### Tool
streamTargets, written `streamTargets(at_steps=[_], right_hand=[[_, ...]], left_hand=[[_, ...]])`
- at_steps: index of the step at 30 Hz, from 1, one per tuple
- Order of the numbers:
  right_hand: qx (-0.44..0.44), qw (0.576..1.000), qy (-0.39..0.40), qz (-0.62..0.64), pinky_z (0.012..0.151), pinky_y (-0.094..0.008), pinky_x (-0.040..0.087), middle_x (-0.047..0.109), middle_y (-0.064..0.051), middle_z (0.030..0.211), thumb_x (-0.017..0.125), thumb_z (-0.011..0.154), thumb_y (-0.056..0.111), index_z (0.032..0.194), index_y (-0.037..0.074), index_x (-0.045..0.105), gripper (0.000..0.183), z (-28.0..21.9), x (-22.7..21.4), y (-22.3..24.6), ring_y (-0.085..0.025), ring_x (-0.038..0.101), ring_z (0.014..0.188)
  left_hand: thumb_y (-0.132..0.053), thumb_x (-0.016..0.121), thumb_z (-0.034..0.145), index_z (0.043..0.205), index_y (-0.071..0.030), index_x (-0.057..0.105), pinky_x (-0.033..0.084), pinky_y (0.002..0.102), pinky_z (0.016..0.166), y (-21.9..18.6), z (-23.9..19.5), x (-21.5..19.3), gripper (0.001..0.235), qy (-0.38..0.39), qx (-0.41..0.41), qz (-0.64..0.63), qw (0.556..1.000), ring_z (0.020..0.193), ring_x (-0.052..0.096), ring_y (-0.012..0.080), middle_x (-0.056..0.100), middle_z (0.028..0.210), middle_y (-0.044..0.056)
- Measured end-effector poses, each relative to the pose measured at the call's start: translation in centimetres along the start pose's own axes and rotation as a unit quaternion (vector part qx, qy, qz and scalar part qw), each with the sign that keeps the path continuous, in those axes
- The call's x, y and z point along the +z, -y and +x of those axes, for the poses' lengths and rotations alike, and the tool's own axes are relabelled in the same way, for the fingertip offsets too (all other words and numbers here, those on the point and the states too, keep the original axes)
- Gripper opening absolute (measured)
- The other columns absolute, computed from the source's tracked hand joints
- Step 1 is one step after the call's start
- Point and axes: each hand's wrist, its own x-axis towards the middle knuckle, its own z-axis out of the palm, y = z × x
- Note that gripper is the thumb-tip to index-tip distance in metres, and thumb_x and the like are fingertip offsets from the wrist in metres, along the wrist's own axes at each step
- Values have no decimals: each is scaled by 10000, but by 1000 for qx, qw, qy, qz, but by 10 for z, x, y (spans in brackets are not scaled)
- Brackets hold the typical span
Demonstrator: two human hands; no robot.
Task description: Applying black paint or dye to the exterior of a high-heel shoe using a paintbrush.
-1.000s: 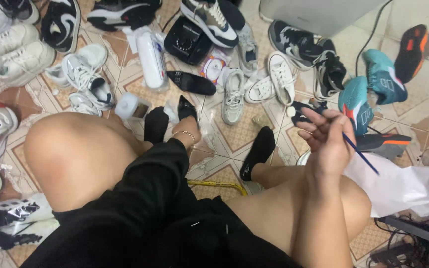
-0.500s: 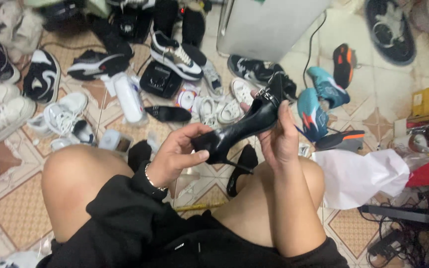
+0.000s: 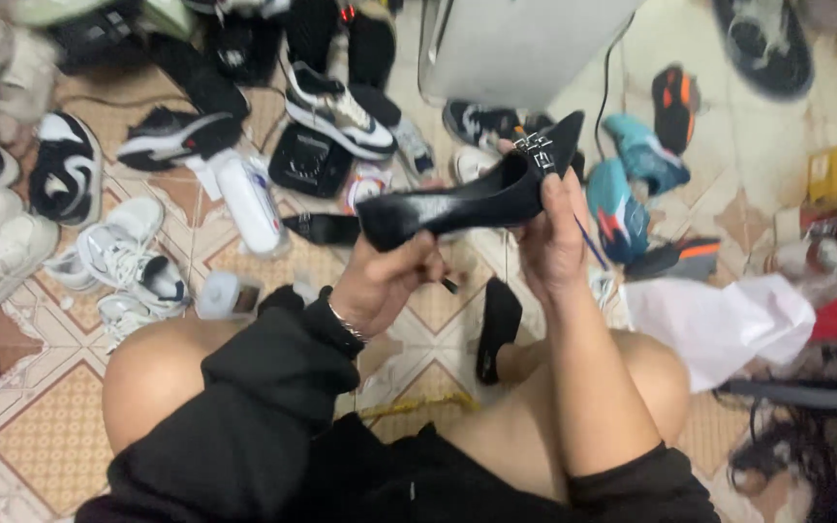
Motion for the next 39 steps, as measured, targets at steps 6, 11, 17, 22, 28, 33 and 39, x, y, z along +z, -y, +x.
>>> streamTargets(at_steps=[6,11,17,22,28,33,39], right_hand=[[130,951,-211,-183,710,-321,595,713,-140,1083,293,1054,647,1076,98,590,625,-1,-130,-67,-194,678,851],[94,874,-236,-413,655,-285,579,701,-97,867,449,1080,438,931,52,682,474,-19,-187,-126,-154,676,714],[42,882,-221,-415,698,-249,592,721,-85,836,741,978,41,915,-18,671,111,-42,-163,-157,-140,726,757],[14,848,-242,-471,713,-251,580,730,-81,839,700,1017,45,1037,-7,610,106,-52,-164,-167,-136,731,769],[-9,814,-202,-545,684,-276,570,738,-106,833,702,967,16,979,1,645,60,-54,-158,-176,-164,734,753],[12,799,-192,-570,684,-308,562,731,-126,819,713,954,21,968,10,658,58,-55,-154,-184,-187,722,734],[27,812,-163,-560,703,-319,566,742,-140,839,701,963,22,971,10,678,27,-57,-158,-202,-213,732,749]], left_hand=[[-156,753,953,968,-124,556,386,287,589,6,20,-29,200,-159,56,-51,984,529,350,61,392,660,-84],[-277,735,964,733,-178,471,278,284,493,-2,34,-26,365,-252,67,-41,965,470,252,64,301,568,-95],[-479,646,981,789,-174,494,281,292,477,-5,33,-20,392,-231,68,-5,971,448,206,94,246,523,-81],[-450,635,955,940,-93,610,400,306,650,-3,30,-13,358,-228,76,-69,968,467,239,103,257,520,-60],[-375,652,944,957,-82,603,455,326,694,0,33,-12,297,-270,63,-122,953,540,321,100,345,608,-33],[-358,655,938,957,-83,606,464,329,701,3,33,-14,280,-278,51,-139,949,549,339,99,361,618,-28],[-366,658,953,935,-73,599,478,338,720,4,33,-19,299,-265,38,-144,953,546,352,111,356,609,-23]])
